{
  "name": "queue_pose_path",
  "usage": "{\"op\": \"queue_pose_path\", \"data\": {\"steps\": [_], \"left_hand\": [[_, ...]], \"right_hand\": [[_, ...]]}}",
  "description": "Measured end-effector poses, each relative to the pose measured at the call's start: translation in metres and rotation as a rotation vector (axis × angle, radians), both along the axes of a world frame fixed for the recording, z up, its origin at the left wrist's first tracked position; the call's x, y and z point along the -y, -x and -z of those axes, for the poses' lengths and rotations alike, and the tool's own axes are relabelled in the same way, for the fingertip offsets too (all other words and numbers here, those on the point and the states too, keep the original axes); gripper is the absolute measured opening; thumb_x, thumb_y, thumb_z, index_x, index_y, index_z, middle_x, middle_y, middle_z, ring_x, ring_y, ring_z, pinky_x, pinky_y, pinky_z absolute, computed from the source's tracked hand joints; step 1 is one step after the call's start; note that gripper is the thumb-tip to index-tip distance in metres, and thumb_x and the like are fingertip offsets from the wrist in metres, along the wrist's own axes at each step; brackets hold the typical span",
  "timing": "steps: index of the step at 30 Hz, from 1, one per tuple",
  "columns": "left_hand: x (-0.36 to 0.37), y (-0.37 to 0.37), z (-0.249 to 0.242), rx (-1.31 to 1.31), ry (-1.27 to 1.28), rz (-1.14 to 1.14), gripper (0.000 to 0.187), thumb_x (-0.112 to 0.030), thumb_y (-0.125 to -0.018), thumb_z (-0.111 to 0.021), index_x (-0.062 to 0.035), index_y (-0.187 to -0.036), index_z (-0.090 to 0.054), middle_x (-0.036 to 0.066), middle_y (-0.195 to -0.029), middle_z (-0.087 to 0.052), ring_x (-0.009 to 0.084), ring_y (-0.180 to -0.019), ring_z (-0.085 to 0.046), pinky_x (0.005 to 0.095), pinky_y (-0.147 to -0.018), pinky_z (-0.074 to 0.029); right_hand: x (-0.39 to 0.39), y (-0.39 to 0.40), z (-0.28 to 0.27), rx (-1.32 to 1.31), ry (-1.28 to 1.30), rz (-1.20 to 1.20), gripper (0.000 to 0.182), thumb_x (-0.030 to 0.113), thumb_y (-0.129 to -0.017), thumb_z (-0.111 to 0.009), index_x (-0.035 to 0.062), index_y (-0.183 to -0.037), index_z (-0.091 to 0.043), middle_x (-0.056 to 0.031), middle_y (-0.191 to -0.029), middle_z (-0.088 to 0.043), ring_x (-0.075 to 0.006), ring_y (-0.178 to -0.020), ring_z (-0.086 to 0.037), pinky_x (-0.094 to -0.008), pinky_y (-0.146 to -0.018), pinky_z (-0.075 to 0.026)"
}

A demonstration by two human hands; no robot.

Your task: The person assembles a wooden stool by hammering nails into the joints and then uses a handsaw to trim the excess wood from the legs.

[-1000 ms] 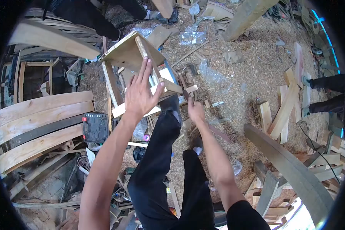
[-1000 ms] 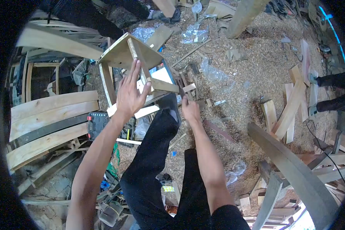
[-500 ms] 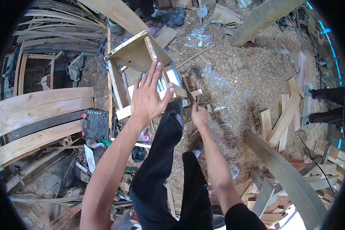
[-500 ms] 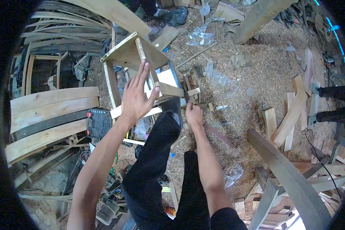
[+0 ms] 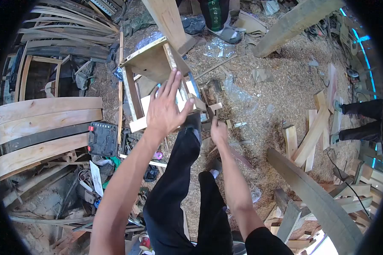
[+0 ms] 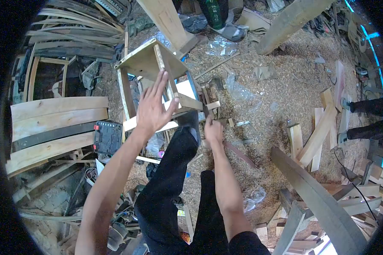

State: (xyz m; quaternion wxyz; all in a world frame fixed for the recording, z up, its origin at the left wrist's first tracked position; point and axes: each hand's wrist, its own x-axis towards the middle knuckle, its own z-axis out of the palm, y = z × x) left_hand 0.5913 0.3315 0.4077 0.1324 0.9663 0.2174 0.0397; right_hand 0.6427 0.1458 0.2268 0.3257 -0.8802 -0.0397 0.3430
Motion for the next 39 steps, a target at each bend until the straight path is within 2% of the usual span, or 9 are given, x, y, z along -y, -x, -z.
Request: {"op": "queue_pose_path", "data": {"steps": [8, 20, 28, 30, 33, 35, 37, 38, 39], "left_hand": [[-0.001, 0.001, 0.002, 0.003, -0.007, -0.006, 0.078, -0.050, -0.088, -0.050, -0.0071, -0.148, -0.027, 0.009, -0.155, -0.027, 0.0339, -0.129, -0.045, 0.0487, -0.110, -0.028], [0.000, 0.002, 0.001, 0.033, -0.034, 0.030, 0.074, -0.043, -0.090, -0.051, -0.0074, -0.149, -0.025, 0.009, -0.155, -0.028, 0.0353, -0.126, -0.046, 0.0468, -0.106, -0.033], [-0.004, -0.001, 0.001, 0.048, -0.024, 0.038, 0.075, -0.043, -0.090, -0.051, -0.0068, -0.150, -0.025, 0.010, -0.155, -0.028, 0.0366, -0.123, -0.048, 0.0457, -0.106, -0.033], [-0.002, 0.000, 0.000, 0.021, -0.006, 0.029, 0.074, -0.042, -0.090, -0.051, -0.0072, -0.150, -0.025, 0.010, -0.155, -0.028, 0.0366, -0.122, -0.048, 0.0454, -0.106, -0.033], [-0.003, -0.003, 0.000, 0.010, 0.012, 0.042, 0.073, -0.040, -0.090, -0.051, -0.0081, -0.150, -0.024, 0.011, -0.155, -0.028, 0.0359, -0.123, -0.049, 0.0449, -0.104, -0.035], [-0.003, -0.001, 0.000, 0.013, 0.025, 0.028, 0.075, -0.045, -0.089, -0.050, -0.0040, -0.148, -0.027, 0.011, -0.154, -0.028, 0.0340, -0.125, -0.048, 0.0442, -0.107, -0.033], [-0.001, 0.000, -0.001, 0.019, 0.029, 0.023, 0.075, -0.043, -0.089, -0.051, -0.0037, -0.148, -0.027, 0.012, -0.154, -0.029, 0.0340, -0.122, -0.049, 0.0443, -0.106, -0.033], [0.000, 0.001, -0.001, 0.006, 0.013, 0.022, 0.075, -0.043, -0.089, -0.052, -0.0039, -0.148, -0.027, 0.012, -0.154, -0.029, 0.0343, -0.122, -0.049, 0.0443, -0.106, -0.034], [0.000, -0.001, 0.001, 0.000, -0.003, 0.026, 0.075, -0.043, -0.089, -0.052, -0.0041, -0.148, -0.027, 0.012, -0.154, -0.029, 0.0345, -0.122, -0.049, 0.0442, -0.105, -0.034]], "right_hand": [[0.096, 0.066, -0.081, 0.017, -0.034, -0.066, 0.059, 0.044, -0.099, -0.038, -0.0064, -0.082, -0.064, -0.0255, -0.069, -0.061, -0.0386, -0.071, -0.063, -0.0485, -0.069, -0.045], [0.023, 0.023, 0.004, -0.038, -0.047, 0.018, 0.063, 0.049, -0.096, -0.039, -0.0061, -0.083, -0.067, -0.0338, -0.084, -0.062, -0.0496, -0.088, -0.060, -0.0537, -0.082, -0.045], [0.089, 0.056, -0.095, -0.138, 0.006, 0.010, 0.060, 0.046, -0.097, -0.042, -0.0068, -0.081, -0.067, -0.0311, -0.071, -0.060, -0.0477, -0.076, -0.062, -0.0516, -0.069, -0.047], [0.090, 0.060, -0.091, 0.018, -0.015, -0.021, 0.059, 0.042, -0.098, -0.045, -0.0021, -0.060, -0.056, -0.0134, -0.049, -0.050, -0.0241, -0.047, -0.053, -0.0415, -0.052, -0.041], [0.097, 0.071, -0.079, -0.073, -0.101, 0.023, 0.055, 0.043, -0.096, -0.047, -0.0048, -0.073, -0.064, -0.0284, -0.062, -0.056, -0.0459, -0.066, -0.061, -0.0491, -0.060, -0.046], [0.104, 0.074, -0.070, -0.085, -0.166, 0.088, 0.054, 0.042, -0.095, -0.049, -0.0047, -0.071, -0.062, -0.0279, -0.061, -0.055, -0.0455, -0.063, -0.060, -0.0482, -0.057, -0.045], [0.102, 0.068, -0.078, -0.061, -0.228, 0.195, 0.055, 0.040, -0.097, -0.050, -0.0040, -0.063, -0.054, -0.0104, -0.047, -0.045, -0.0114, -0.048, -0.040, -0.0370, -0.047, -0.036], [0.104, 0.068, -0.082, 0.050, -0.111, 0.049, 0.052, 0.041, -0.095, -0.051, -0.0038, -0.070, -0.061, -0.0263, -0.059, -0.054, -0.0445, -0.059, -0.059, -0.0476, -0.055, -0.044], [0.102, 0.068, -0.087, 0.053, -0.110, 0.061, 0.052, 0.041, -0.095, -0.051, -0.0038, -0.070, -0.061, -0.0263, -0.059, -0.054, -0.0445, -0.059, -0.059, -0.0476, -0.055, -0.044]]}}
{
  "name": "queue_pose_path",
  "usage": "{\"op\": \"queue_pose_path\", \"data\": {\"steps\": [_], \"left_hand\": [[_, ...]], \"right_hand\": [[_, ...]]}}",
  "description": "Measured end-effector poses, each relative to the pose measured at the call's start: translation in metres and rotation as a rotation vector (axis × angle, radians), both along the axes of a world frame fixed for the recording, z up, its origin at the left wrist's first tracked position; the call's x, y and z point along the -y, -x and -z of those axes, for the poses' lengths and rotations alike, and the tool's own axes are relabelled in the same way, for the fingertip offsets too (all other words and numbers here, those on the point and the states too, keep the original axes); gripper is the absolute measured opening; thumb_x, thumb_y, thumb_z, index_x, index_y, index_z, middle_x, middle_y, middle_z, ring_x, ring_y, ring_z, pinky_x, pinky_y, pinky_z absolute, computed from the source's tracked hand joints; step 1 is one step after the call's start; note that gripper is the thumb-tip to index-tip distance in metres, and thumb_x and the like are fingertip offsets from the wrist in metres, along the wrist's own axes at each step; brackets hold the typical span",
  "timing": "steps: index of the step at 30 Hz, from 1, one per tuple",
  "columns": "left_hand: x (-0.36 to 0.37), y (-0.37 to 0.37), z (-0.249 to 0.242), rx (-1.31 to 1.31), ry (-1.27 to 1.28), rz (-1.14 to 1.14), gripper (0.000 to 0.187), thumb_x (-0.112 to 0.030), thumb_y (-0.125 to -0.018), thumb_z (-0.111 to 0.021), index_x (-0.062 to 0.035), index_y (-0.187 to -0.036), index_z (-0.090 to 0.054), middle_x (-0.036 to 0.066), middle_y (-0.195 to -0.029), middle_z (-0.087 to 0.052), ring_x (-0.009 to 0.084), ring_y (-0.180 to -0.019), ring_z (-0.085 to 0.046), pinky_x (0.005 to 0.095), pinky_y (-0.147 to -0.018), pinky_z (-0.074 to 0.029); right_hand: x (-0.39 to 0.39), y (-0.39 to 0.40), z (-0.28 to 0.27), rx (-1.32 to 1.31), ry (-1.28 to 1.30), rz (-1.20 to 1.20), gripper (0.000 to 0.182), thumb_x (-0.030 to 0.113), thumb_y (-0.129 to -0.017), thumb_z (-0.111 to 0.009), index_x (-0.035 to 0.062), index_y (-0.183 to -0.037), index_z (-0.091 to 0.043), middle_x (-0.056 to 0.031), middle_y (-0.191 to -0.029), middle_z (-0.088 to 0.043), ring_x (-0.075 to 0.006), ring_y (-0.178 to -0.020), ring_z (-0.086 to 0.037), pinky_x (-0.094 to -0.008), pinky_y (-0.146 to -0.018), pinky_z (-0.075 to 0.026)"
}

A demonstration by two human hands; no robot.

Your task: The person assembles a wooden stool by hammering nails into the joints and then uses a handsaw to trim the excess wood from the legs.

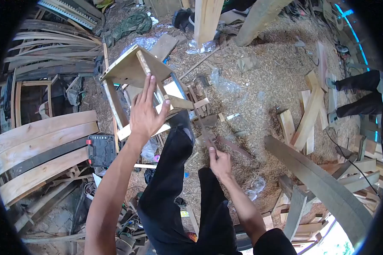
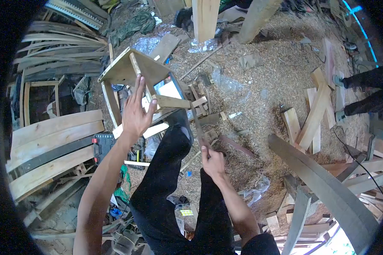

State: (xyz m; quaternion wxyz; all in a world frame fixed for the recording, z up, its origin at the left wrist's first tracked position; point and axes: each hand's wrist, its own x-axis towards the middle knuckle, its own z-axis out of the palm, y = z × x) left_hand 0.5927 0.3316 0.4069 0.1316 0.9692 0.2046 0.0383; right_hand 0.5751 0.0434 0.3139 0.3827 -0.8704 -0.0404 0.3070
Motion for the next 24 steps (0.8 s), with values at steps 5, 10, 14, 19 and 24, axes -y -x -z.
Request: {"op": "queue_pose_path", "data": {"steps": [5, 10, 14, 19, 24], "left_hand": [[0.001, 0.003, 0.000, 0.014, -0.004, 0.015, 0.075, -0.043, -0.089, -0.052, -0.0039, -0.148, -0.027, 0.012, -0.154, -0.029, 0.0359, -0.120, -0.050, 0.0439, -0.105, -0.035], [0.001, 0.000, -0.004, 0.005, -0.009, 0.006, 0.074, -0.042, -0.089, -0.052, -0.0030, -0.147, -0.028, 0.012, -0.153, -0.030, 0.0345, -0.120, -0.051, 0.0442, -0.105, -0.035], [0.002, 0.000, -0.003, -0.004, -0.006, 0.001, 0.074, -0.042, -0.089, -0.052, -0.0018, -0.146, -0.029, 0.012, -0.153, -0.030, 0.0335, -0.122, -0.050, 0.0446, -0.105, -0.035], [-0.001, 0.001, 0.000, 0.026, -0.025, 0.025, 0.075, -0.042, -0.089, -0.053, -0.0024, -0.147, -0.027, 0.012, -0.154, -0.029, 0.0341, -0.122, -0.050, 0.0444, -0.105, -0.035], [0.005, 0.001, 0.001, -0.015, -0.013, 0.004, 0.075, -0.045, -0.090, -0.050, -0.0039, -0.148, -0.025, 0.012, -0.154, -0.027, 0.0341, -0.123, -0.049, 0.0441, -0.105, -0.035]], "right_hand": [[-0.018, -0.005, -0.020, -0.009, -0.087, -0.060, 0.052, 0.042, -0.095, -0.049, -0.0024, -0.074, -0.064, -0.0275, -0.061, -0.056, -0.0456, -0.062, -0.060, -0.0488, -0.058, -0.046], [-0.038, -0.023, 0.014, -0.086, -0.013, -0.037, 0.053, 0.043, -0.095, -0.046, -0.0019, -0.076, -0.066, -0.0280, -0.064, -0.058, -0.0468, -0.067, -0.061, -0.0505, -0.063, -0.047], [-0.033, -0.015, 0.024, -0.047, -0.001, -0.074, 0.050, 0.043, -0.095, -0.046, 0.0008, -0.081, -0.069, -0.0285, -0.065, -0.059, -0.0472, -0.070, -0.062, -0.0507, -0.066, -0.049], [-0.041, -0.013, 0.016, 0.035, 0.031, -0.081, 0.048, 0.042, -0.095, -0.045, 0.0020, -0.082, -0.069, -0.0278, -0.065, -0.060, -0.0477, -0.069, -0.061, -0.0515, -0.067, -0.050], [-0.048, -0.026, 0.029, -0.013, 0.017, -0.058, 0.051, 0.044, -0.095, -0.044, 0.0026, -0.083, -0.070, -0.0284, -0.068, -0.061, -0.0479, -0.072, -0.062, -0.0524, -0.070, -0.050]]}}
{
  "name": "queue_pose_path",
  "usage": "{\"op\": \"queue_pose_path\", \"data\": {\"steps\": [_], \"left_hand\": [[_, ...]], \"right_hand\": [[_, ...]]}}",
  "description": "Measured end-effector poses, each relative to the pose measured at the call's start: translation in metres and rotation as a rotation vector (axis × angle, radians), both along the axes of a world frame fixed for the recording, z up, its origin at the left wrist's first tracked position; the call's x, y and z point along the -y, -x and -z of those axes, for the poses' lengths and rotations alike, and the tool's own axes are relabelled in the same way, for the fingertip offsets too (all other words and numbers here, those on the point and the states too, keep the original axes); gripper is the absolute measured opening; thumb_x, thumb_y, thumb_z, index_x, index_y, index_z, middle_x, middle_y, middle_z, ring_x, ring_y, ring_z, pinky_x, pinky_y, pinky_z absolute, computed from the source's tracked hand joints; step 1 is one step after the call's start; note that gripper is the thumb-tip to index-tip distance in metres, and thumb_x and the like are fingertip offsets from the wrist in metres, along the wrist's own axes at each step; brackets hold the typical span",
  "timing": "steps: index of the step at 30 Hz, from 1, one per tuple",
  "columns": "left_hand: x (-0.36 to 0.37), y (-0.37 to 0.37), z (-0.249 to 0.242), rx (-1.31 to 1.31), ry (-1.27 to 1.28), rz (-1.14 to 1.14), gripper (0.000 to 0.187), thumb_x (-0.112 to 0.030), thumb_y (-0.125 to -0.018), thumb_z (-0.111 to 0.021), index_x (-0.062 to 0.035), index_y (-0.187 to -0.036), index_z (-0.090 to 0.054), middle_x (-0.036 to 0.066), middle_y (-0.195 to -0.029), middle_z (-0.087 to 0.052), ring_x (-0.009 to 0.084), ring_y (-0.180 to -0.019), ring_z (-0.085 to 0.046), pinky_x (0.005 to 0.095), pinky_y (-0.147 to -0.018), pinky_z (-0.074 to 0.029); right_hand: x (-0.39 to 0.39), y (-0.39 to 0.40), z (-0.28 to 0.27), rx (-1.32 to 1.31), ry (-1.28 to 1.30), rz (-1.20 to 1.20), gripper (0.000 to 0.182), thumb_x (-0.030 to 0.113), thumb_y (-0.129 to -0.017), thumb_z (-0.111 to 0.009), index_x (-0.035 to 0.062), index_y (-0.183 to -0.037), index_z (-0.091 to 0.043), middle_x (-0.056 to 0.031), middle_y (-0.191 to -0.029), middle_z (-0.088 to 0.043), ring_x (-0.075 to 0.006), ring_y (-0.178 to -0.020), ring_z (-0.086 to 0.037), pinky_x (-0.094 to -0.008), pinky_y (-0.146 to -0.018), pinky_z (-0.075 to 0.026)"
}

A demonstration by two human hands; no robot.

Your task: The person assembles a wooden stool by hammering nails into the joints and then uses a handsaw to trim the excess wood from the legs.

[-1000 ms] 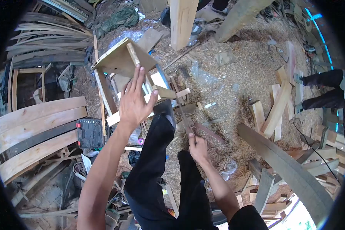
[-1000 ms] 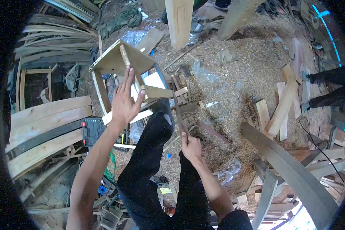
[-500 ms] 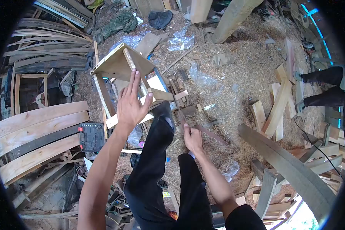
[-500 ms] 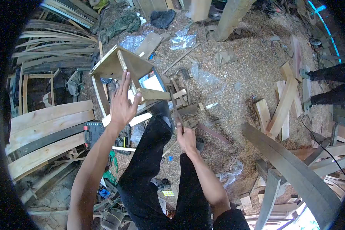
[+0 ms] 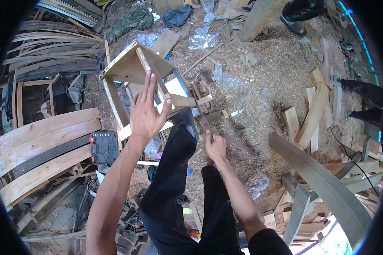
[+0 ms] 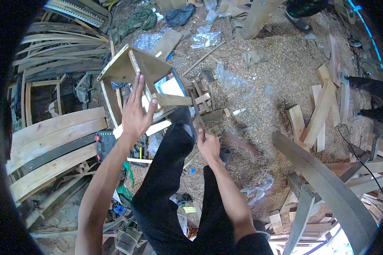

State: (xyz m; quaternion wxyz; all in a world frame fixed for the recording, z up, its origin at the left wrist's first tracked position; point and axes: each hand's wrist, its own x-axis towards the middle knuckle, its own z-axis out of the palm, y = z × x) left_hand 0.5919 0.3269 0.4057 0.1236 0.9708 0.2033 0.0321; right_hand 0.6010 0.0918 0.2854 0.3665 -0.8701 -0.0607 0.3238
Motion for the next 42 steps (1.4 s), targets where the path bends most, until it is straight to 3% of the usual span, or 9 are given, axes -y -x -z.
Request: {"op": "queue_pose_path", "data": {"steps": [7, 11, 16, 21, 27, 28, 31, 37, 42], "left_hand": [[-0.008, -0.001, 0.001, -0.014, -0.036, 0.007, 0.077, -0.045, -0.089, -0.050, -0.0067, -0.150, -0.022, 0.010, -0.155, -0.027, 0.0358, -0.117, -0.051, 0.0467, -0.103, -0.035], [-0.008, -0.002, -0.001, -0.017, 0.012, -0.007, 0.073, -0.041, -0.091, -0.048, -0.0072, -0.150, -0.022, 0.011, -0.156, -0.025, 0.0363, -0.125, -0.047, 0.0458, -0.104, -0.035], [-0.009, -0.001, -0.001, -0.005, 0.009, 0.015, 0.074, -0.040, -0.090, -0.049, -0.0066, -0.150, -0.021, 0.011, -0.157, -0.023, 0.0365, -0.118, -0.052, 0.0463, -0.103, -0.035], [-0.010, -0.003, -0.003, -0.043, 0.039, -0.012, 0.077, -0.042, -0.089, -0.050, -0.0050, -0.150, -0.022, 0.012, -0.156, -0.024, 0.0365, -0.119, -0.051, 0.0476, -0.102, -0.036], [-0.013, -0.005, -0.008, -0.061, 0.072, -0.019, 0.081, -0.045, -0.087, -0.052, -0.0047, -0.150, -0.022, 0.012, -0.156, -0.024, 0.0357, -0.120, -0.051, 0.0480, -0.104, -0.035], [-0.013, -0.006, -0.008, -0.080, 0.061, -0.019, 0.081, -0.046, -0.087, -0.052, -0.0047, -0.150, -0.022, 0.012, -0.156, -0.023, 0.0358, -0.120, -0.051, 0.0478, -0.104, -0.034], [-0.012, -0.006, -0.009, -0.056, 0.107, -0.019, 0.082, -0.047, -0.087, -0.052, -0.0045, -0.150, -0.022, 0.012, -0.157, -0.022, 0.0350, -0.120, -0.051, 0.0479, -0.105, -0.034], [-0.012, -0.005, -0.006, -0.045, 0.093, 0.019, 0.079, -0.045, -0.089, -0.049, -0.0039, -0.150, -0.020, 0.013, -0.157, -0.022, 0.0356, -0.118, -0.051, 0.0470, -0.103, -0.035], [-0.013, -0.004, -0.005, -0.039, 0.101, 0.001, 0.080, -0.048, -0.088, -0.050, -0.0042, -0.150, -0.022, 0.012, -0.156, -0.023, 0.0357, -0.117, -0.052, 0.0469, -0.103, -0.035]], "right_hand": [[-0.041, -0.042, 0.075, -0.046, 0.034, 0.035, 0.061, 0.051, -0.095, -0.040, -0.0023, -0.085, -0.068, -0.0324, -0.084, -0.062, -0.0497, -0.087, -0.060, -0.0528, -0.079, -0.048], [-0.010, -0.013, 0.022, -0.025, 0.028, -0.011, 0.057, 0.048, -0.095, -0.041, -0.0004, -0.090, -0.070, -0.0305, -0.084, -0.064, -0.0490, -0.085, -0.062, -0.0539, -0.079, -0.049], [0.013, -0.003, -0.017, -0.118, 0.047, 0.010, 0.062, 0.048, -0.097, -0.040, -0.0051, -0.074, -0.064, -0.0315, -0.075, -0.060, -0.0490, -0.083, -0.061, -0.0531, -0.073, -0.046], [-0.062, -0.054, 0.058, -0.085, 0.159, 0.013, 0.060, 0.046, -0.097, -0.038, -0.0033, -0.084, -0.069, -0.0297, -0.084, -0.064, -0.0482, -0.085, -0.062, -0.0523, -0.077, -0.049], [0.000, -0.010, 0.007, -0.091, 0.026, -0.019, 0.059, 0.048, -0.097, -0.037, -0.0008, -0.093, -0.071, -0.0332, -0.084, -0.062, -0.0492, -0.089, -0.061, -0.0536, -0.083, -0.048], [0.016, 0.005, -0.011, -0.045, 0.064, -0.006, 0.066, 0.048, -0.098, -0.038, -0.0081, -0.072, -0.062, -0.0304, -0.066, -0.057, -0.0458, -0.071, -0.062, -0.0517, -0.067, -0.045], [0.024, 0.011, -0.022, -0.065, 0.102, -0.002, 0.064, 0.047, -0.097, -0.040, -0.0066, -0.073, -0.062, -0.0285, -0.064, -0.057, -0.0446, -0.070, -0.062, -0.0503, -0.065, -0.045], [-0.037, -0.037, 0.046, -0.137, 0.145, -0.038, 0.062, 0.050, -0.096, -0.035, 0.0008, -0.087, -0.071, -0.0302, -0.086, -0.064, -0.0489, -0.086, -0.061, -0.0533, -0.082, -0.048], [-0.041, -0.040, 0.040, -0.051, 0.110, -0.032, 0.060, 0.049, -0.096, -0.035, 0.0013, -0.089, -0.071, -0.0309, -0.083, -0.063, -0.0487, -0.087, -0.061, -0.0535, -0.082, -0.047]]}}
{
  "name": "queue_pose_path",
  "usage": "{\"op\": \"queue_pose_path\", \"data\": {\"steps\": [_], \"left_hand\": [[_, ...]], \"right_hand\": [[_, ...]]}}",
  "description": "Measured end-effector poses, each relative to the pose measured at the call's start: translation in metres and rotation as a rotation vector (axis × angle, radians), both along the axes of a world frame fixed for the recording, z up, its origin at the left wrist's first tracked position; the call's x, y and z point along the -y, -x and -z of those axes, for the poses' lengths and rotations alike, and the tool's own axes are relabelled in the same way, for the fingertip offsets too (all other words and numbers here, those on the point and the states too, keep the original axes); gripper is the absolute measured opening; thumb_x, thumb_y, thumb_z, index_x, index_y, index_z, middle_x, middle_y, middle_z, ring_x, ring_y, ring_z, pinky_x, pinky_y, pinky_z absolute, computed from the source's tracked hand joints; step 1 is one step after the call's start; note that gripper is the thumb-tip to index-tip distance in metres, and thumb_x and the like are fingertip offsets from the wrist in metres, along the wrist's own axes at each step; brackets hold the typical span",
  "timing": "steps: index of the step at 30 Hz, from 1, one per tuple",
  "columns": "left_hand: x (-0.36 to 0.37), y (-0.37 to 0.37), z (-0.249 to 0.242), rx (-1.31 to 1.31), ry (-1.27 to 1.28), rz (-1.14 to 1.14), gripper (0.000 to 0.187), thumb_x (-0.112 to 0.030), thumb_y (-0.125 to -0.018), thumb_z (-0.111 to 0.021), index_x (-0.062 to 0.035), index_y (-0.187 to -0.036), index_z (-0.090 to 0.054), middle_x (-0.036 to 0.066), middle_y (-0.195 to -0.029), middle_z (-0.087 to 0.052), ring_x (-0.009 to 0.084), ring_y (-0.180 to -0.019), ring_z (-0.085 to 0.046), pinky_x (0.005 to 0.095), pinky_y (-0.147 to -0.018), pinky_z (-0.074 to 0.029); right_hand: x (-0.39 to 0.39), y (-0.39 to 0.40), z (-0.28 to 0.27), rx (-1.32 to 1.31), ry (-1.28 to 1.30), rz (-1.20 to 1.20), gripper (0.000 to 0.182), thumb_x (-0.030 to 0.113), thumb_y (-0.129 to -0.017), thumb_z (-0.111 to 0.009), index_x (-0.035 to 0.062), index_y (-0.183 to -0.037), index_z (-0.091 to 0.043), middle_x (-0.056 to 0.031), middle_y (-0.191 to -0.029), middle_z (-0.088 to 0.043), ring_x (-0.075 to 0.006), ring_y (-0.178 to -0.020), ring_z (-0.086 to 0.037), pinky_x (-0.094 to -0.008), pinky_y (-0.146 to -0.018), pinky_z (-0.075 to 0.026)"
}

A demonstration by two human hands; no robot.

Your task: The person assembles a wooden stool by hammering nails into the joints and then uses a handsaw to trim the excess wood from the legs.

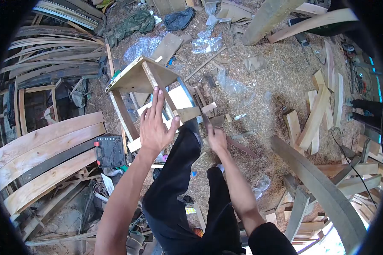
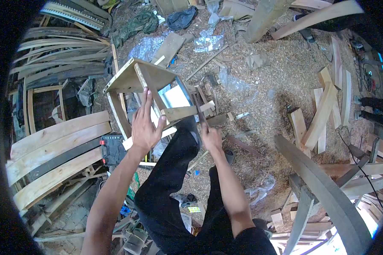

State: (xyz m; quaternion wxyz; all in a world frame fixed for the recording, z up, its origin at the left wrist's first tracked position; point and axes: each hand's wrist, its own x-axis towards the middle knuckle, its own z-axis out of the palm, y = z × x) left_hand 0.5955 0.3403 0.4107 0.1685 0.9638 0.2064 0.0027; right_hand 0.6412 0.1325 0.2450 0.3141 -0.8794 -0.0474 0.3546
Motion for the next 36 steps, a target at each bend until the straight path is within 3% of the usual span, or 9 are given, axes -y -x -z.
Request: {"op": "queue_pose_path", "data": {"steps": [1, 3, 6, 14, 18, 25, 29, 32, 36], "left_hand": [[-0.001, -0.001, 0.000, 0.003, 0.000, -0.001, 0.080, -0.048, -0.088, -0.050, -0.0042, -0.150, -0.022, 0.012, -0.156, -0.023, 0.0357, -0.117, -0.052, 0.0469, -0.103, -0.035], [-0.001, 0.000, 0.000, 0.000, -0.025, 0.005, 0.081, -0.047, -0.088, -0.051, -0.0040, -0.150, -0.022, 0.013, -0.156, -0.023, 0.0350, -0.118, -0.051, 0.0465, -0.103, -0.036], [0.001, -0.001, -0.001, 0.005, -0.030, 0.006, 0.080, -0.046, -0.088, -0.052, -0.0039, -0.149, -0.023, 0.014, -0.156, -0.024, 0.0344, -0.119, -0.051, 0.0463, -0.103, -0.036], [0.003, 0.001, 0.002, -0.012, -0.035, -0.005, 0.080, -0.044, -0.088, -0.053, -0.0027, -0.149, -0.022, 0.014, -0.156, -0.024, 0.0347, -0.122, -0.049, 0.0486, -0.103, -0.035], [0.002, 0.001, 0.003, 0.015, -0.067, 0.015, 0.079, -0.042, -0.088, -0.053, -0.0029, -0.149, -0.022, 0.014, -0.156, -0.025, 0.0348, -0.124, -0.048, 0.0491, -0.103, -0.035], [0.004, 0.001, 0.000, -0.006, -0.058, 0.011, 0.073, -0.039, -0.091, -0.048, -0.0052, -0.150, -0.021, 0.015, -0.156, -0.024, 0.0346, -0.129, -0.044, 0.0451, -0.102, -0.036], [0.007, 0.000, 0.001, 0.015, -0.035, 0.016, 0.078, -0.042, -0.088, -0.052, -0.0033, -0.149, -0.023, 0.014, -0.156, -0.024, 0.0347, -0.128, -0.046, 0.0477, -0.104, -0.034], [0.009, 0.003, -0.002, 0.010, -0.033, 0.008, 0.079, -0.042, -0.087, -0.052, -0.0033, -0.149, -0.022, 0.014, -0.156, -0.024, 0.0343, -0.128, -0.045, 0.0474, -0.105, -0.034], [0.006, 0.001, 0.000, 0.002, -0.065, 0.005, 0.079, -0.042, -0.087, -0.053, -0.0039, -0.149, -0.023, 0.014, -0.156, -0.024, 0.0332, -0.128, -0.046, 0.0471, -0.104, -0.035]], "right_hand": [[0.016, 0.016, -0.008, 0.081, -0.033, 0.013, 0.058, 0.047, -0.097, -0.036, 0.0013, -0.090, -0.071, -0.0309, -0.081, -0.063, -0.0482, -0.086, -0.061, -0.0536, -0.082, -0.047], [0.048, 0.033, -0.044, -0.102, 0.000, -0.004, 0.055, 0.045, -0.097, -0.038, 0.0011, -0.091, -0.071, -0.0302, -0.079, -0.063, -0.0474, -0.084, -0.062, -0.0541, -0.080, -0.047], [0.060, 0.045, -0.063, -0.105, 0.007, 0.019, 0.053, 0.044, -0.097, -0.039, 0.0011, -0.093, -0.070, -0.0293, -0.078, -0.063, -0.0472, -0.082, -0.062, -0.0541, -0.079, -0.047], [-0.001, 0.007, 0.021, -0.055, 0.040, 0.026, 0.059, 0.049, -0.095, -0.038, 0.0017, -0.088, -0.071, -0.0297, -0.086, -0.065, -0.0486, -0.088, -0.062, -0.0540, -0.083, -0.047], [0.025, 0.012, -0.006, -0.091, -0.049, 0.012, 0.058, 0.049, -0.095, -0.039, 0.0016, -0.089, -0.071, -0.0304, -0.085, -0.064, -0.0475, -0.087, -0.062, -0.0539, -0.083, -0.048], [0.067, 0.047, -0.064, -0.099, 0.086, 0.002, 0.053, 0.046, -0.095, -0.041, 0.0023, -0.094, -0.071, -0.0292, -0.079, -0.064, -0.0472, -0.083, -0.063, -0.0531, -0.078, -0.050], [0.009, 0.017, -0.016, 0.018, 0.048, 0.034, 0.059, 0.049, -0.095, -0.037, 0.0017, -0.087, -0.072, -0.0301, -0.082, -0.065, -0.0481, -0.085, -0.063, -0.0538, -0.079, -0.050], [-0.021, -0.010, 0.014, -0.132, 0.041, 0.093, 0.061, 0.049, -0.096, -0.036, -0.0006, -0.090, -0.071, -0.0312, -0.086, -0.064, -0.0490, -0.087, -0.062, -0.0538, -0.081, -0.050], [-0.009, -0.013, 0.008, -0.089, 0.034, 0.007, 0.063, 0.049, -0.096, -0.035, -0.0030, -0.089, -0.070, -0.0320, -0.088, -0.064, -0.0496, -0.091, -0.061, -0.0534, -0.083, -0.049]]}}
